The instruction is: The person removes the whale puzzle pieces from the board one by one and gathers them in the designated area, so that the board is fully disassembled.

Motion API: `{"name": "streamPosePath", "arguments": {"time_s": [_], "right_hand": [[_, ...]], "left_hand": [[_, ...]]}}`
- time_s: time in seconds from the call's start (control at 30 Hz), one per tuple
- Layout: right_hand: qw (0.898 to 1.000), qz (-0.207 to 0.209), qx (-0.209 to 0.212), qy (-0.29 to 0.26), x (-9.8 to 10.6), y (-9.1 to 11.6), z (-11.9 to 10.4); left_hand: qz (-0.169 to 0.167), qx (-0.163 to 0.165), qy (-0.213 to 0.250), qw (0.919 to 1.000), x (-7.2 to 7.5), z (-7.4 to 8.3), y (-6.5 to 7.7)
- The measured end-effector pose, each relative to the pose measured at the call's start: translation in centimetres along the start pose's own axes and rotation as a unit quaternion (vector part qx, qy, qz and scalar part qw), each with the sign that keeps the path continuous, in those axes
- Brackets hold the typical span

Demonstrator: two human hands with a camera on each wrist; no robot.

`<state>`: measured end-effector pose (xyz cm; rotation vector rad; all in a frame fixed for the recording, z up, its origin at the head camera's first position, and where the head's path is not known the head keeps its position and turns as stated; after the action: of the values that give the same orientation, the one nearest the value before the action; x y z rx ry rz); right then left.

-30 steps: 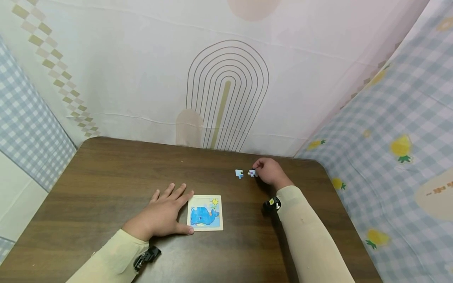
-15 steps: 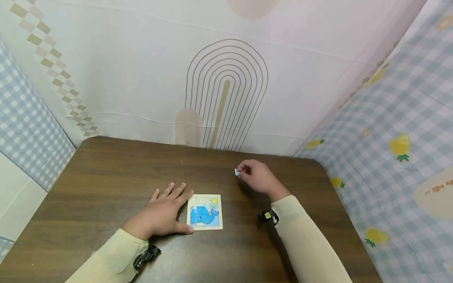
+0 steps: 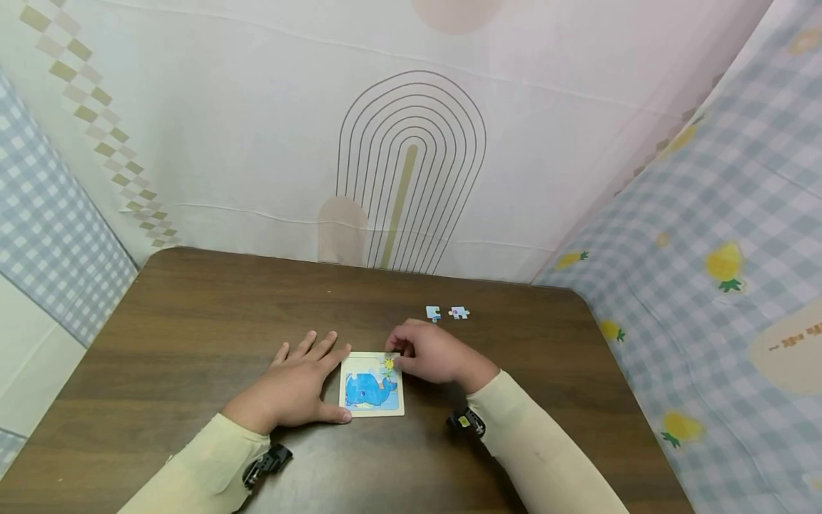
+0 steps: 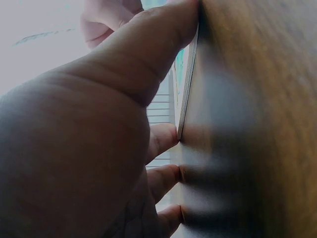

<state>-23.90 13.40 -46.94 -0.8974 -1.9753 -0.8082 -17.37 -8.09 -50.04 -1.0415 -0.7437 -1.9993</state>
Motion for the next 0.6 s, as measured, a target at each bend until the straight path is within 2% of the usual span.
{"name": "streamPosePath", "arguments": {"time_s": [0.2, 0.6], "right_hand": [[0.999, -0.045, 0.001, 0.016, -1.1, -0.2, -0.6], [0.997, -0.063, 0.003, 0.045, -1.6, -0.7, -0.8]], "left_hand": [[-0.001, -0.003, 0.003, 1.0, 0.1, 0.1, 0.1], [0.001, -0.001, 0.0, 1.0, 0.1, -0.1, 0.0]]}}
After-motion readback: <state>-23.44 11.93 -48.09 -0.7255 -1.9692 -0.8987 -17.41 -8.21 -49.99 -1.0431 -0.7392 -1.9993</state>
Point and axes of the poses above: each hand's wrist, its own y-axis away from the middle knuckle, its own x-axis out of the back of the hand, z = x × y, the point moved 7 cm from there along -y, towards the middle knuckle, and after that the axes turned 8 degrees about -x, right-handed, at the moved point
